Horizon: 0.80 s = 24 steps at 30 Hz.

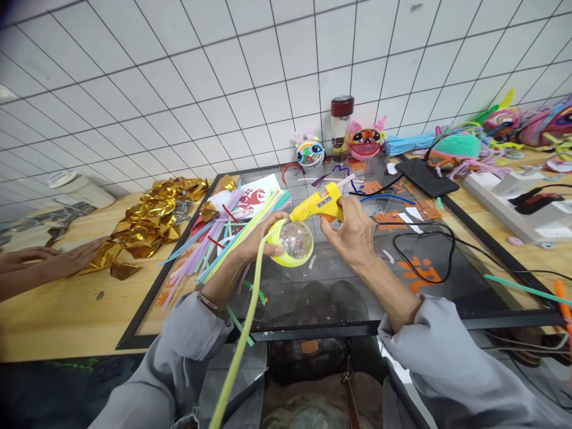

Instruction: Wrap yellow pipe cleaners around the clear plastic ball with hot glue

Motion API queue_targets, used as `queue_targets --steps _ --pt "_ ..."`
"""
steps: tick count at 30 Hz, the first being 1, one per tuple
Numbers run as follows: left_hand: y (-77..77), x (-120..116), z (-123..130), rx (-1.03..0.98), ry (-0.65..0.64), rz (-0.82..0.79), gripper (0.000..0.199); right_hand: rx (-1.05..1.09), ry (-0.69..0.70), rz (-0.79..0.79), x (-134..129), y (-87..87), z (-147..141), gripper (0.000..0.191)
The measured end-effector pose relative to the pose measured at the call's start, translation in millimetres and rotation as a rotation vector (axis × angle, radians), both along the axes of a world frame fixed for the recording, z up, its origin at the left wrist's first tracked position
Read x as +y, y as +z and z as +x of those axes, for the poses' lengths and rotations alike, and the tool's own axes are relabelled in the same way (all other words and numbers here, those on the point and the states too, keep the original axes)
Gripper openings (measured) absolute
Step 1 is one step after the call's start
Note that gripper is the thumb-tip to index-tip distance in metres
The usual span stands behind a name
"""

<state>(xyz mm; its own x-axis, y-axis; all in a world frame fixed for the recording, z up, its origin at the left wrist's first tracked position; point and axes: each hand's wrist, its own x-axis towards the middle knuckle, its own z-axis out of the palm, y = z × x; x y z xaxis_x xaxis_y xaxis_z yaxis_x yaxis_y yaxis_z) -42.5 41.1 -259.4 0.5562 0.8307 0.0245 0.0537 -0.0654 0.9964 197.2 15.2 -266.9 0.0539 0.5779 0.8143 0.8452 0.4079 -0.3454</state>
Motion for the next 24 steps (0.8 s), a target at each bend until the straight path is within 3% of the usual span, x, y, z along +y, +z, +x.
queue_targets --steps 24 --pt "-9.5 0.9 -1.4 -0.113 -0.026 -0.035 0.083 0.002 0.018 0.037 1.9 -0.8 1.8 0.015"
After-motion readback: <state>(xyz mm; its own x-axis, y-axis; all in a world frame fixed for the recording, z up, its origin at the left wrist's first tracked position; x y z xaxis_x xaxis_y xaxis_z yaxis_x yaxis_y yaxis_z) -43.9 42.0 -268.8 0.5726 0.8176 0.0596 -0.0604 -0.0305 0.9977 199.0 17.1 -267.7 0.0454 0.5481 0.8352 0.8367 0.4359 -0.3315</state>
